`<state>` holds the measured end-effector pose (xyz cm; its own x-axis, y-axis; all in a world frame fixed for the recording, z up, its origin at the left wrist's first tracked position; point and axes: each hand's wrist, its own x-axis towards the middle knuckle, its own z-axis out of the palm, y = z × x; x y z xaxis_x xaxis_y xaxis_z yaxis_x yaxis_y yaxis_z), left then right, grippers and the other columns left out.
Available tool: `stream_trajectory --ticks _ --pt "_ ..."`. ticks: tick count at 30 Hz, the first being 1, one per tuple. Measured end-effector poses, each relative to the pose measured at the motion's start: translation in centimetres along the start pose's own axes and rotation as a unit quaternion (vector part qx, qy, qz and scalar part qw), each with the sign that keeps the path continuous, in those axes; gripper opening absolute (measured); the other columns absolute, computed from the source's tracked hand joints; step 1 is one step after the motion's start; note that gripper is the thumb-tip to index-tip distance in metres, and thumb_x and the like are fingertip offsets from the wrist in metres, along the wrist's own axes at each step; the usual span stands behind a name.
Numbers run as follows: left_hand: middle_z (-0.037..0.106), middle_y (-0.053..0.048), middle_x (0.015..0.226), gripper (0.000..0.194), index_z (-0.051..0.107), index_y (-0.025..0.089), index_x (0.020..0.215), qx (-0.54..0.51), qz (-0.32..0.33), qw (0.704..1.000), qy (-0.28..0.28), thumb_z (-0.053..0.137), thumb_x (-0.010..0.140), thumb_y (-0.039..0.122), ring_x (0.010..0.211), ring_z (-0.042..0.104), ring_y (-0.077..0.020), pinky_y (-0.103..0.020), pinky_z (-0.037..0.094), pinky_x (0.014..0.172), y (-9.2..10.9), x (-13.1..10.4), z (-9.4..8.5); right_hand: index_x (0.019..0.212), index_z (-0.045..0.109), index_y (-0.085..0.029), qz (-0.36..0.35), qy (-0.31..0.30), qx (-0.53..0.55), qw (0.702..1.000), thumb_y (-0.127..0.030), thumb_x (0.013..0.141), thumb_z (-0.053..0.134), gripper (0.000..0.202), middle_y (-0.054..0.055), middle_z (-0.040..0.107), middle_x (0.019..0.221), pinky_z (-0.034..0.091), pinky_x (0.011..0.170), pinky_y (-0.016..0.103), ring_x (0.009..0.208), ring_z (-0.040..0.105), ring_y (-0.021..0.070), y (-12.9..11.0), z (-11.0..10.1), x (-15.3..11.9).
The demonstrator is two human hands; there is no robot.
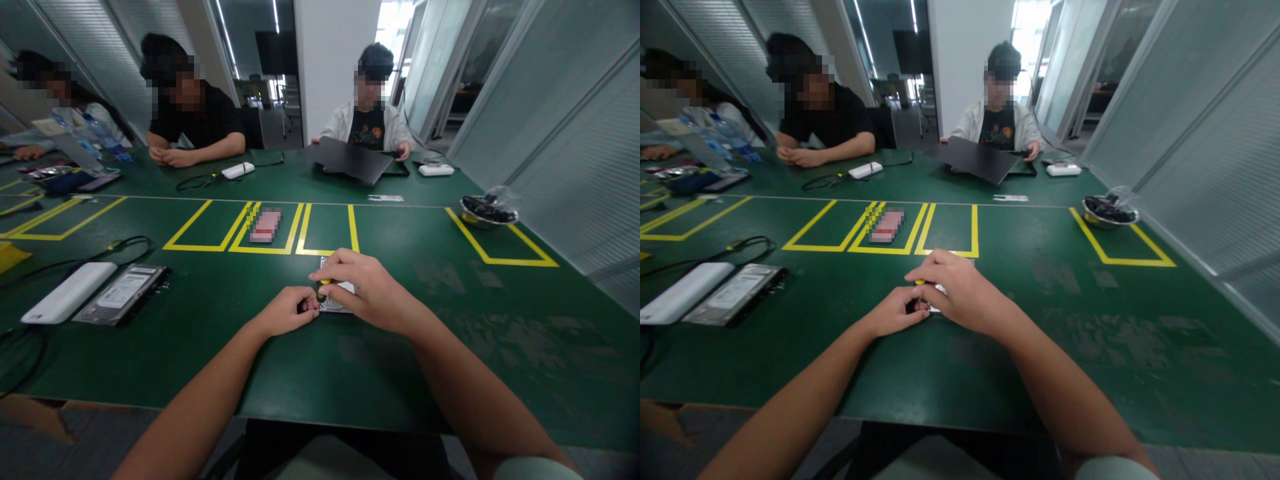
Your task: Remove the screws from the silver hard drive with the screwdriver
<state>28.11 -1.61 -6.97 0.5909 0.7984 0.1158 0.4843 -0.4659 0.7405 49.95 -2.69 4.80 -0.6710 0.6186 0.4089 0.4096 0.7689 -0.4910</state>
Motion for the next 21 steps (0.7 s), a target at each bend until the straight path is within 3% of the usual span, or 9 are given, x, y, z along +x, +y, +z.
stream_trajectory --ticks 10,17,21 --pt "0.06 0.001 0.073 0.011 0.062 0.015 0.084 -0.006 -0.013 1.0 0.006 0.062 0.083 0.026 0.065 0.055 -0.0117 -0.023 0.042 0.061 -0.32 0.0 0.23 0.114 0.066 -0.016 -0.051 0.03 0.001 0.998 -0.012 0.093 0.049 0.027 0.009 0.071 0.114 0.049 0.099 0.041 0.111 0.063 0.0204 0.36 0.69 0.14" --pt "0.06 0.0 0.074 0.012 0.061 0.014 0.084 -0.022 -0.011 1.0 0.005 0.062 0.083 0.026 0.066 0.054 -0.0118 -0.023 0.043 0.062 -0.55 0.03 0.34 0.117 0.067 -0.01 -0.072 0.013 0.008 0.997 -0.01 0.094 0.047 0.03 0.011 0.07 0.12 0.048 0.103 0.038 0.116 0.063 0.0193 0.21 0.55 0.14" --pt "0.059 0.001 0.072 0.01 0.06 0.014 0.083 -0.027 -0.014 1.0 0.008 0.061 0.083 0.024 0.065 0.053 -0.0113 -0.023 0.042 0.062 -0.36 0.02 0.35 0.118 0.067 -0.013 -0.065 0.015 0.001 0.998 -0.007 0.092 0.046 0.034 0.013 0.066 0.126 0.049 0.102 0.039 0.119 0.061 0.0199 -0.07 0.34 0.04"
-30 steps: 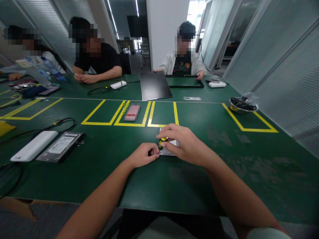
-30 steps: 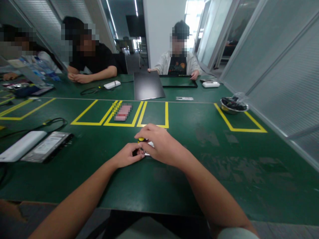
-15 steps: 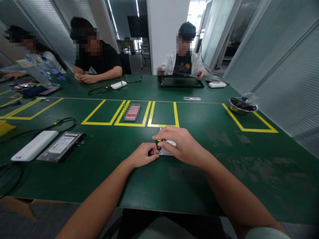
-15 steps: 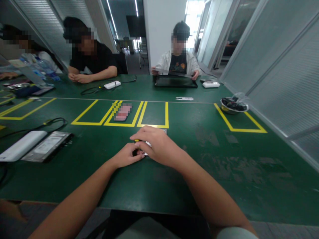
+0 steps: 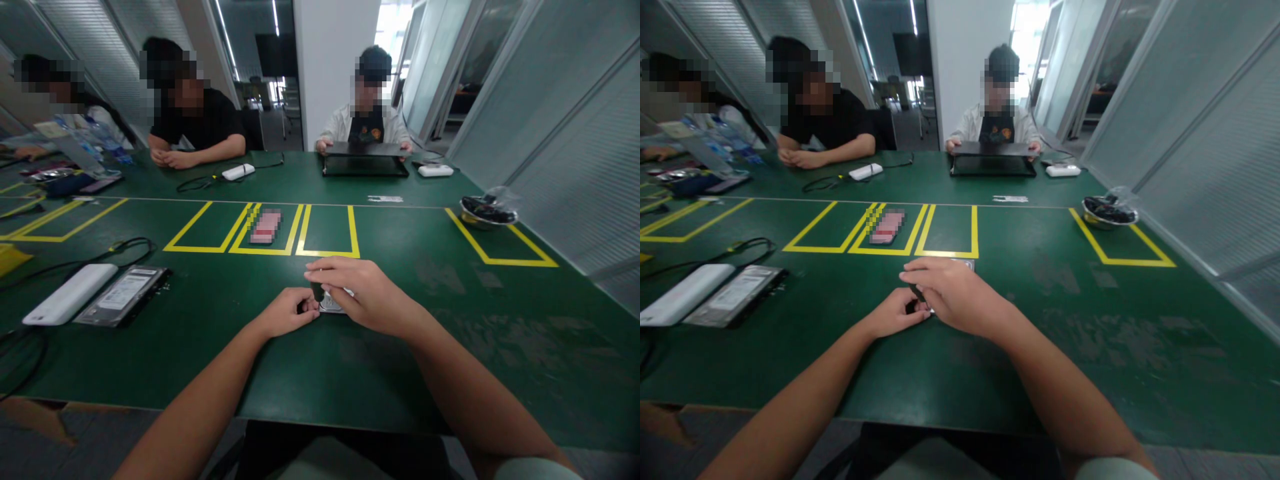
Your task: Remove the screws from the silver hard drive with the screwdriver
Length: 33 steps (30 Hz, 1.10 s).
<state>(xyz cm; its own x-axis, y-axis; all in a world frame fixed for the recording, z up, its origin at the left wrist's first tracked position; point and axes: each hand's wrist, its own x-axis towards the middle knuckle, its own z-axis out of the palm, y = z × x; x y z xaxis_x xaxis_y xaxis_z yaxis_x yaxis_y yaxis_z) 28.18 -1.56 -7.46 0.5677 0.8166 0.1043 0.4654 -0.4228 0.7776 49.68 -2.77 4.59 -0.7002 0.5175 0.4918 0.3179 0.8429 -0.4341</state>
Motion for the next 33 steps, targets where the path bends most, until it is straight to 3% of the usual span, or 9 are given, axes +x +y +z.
stream_trajectory --ticks 7,11,20,33 --pt "0.059 0.001 0.072 0.01 0.06 0.015 0.082 -0.007 -0.012 1.0 -0.004 0.06 0.082 0.025 0.065 0.054 -0.0116 -0.023 0.041 0.062 0.43 0.0 -0.1 0.115 0.066 -0.013 0.006 -0.018 -0.012 1.0 -0.005 0.09 0.046 0.033 0.012 0.068 0.116 0.053 0.094 0.036 0.108 0.063 0.0193 -0.42 -0.35 0.19" --pt "0.059 0.001 0.073 0.009 0.061 0.015 0.082 -0.012 -0.018 1.0 -0.002 0.06 0.082 0.024 0.067 0.055 -0.0123 -0.024 0.043 0.064 0.37 0.03 -0.08 0.113 0.066 -0.013 0.007 0.007 -0.023 1.0 -0.007 0.091 0.046 0.03 0.011 0.069 0.11 0.052 0.094 0.039 0.105 0.063 0.0201 -0.21 -0.2 0.11" --pt "0.066 -0.002 0.087 0.01 0.064 0.017 0.085 0.057 0.006 0.998 0.01 0.065 0.079 0.025 0.085 0.058 -0.0185 -0.031 0.045 0.08 0.25 0.17 -0.36 0.107 0.066 -0.013 0.016 0.002 -0.03 0.999 -0.011 0.094 0.047 0.023 0.011 0.068 0.105 0.052 0.09 0.037 0.1 0.062 0.0199 -0.22 -0.31 0.11" --pt "0.063 -0.004 0.108 0.014 0.068 0.021 0.087 0.132 0.013 0.99 0.04 0.07 0.078 0.033 0.108 0.049 -0.0265 -0.042 0.034 0.1 -0.23 0.05 -0.15 0.111 0.067 -0.014 0.027 0.007 -0.044 0.999 -0.016 0.095 0.049 0.025 0.011 0.065 0.104 0.053 0.086 0.035 0.096 0.061 0.0189 -0.25 -0.18 -0.02"
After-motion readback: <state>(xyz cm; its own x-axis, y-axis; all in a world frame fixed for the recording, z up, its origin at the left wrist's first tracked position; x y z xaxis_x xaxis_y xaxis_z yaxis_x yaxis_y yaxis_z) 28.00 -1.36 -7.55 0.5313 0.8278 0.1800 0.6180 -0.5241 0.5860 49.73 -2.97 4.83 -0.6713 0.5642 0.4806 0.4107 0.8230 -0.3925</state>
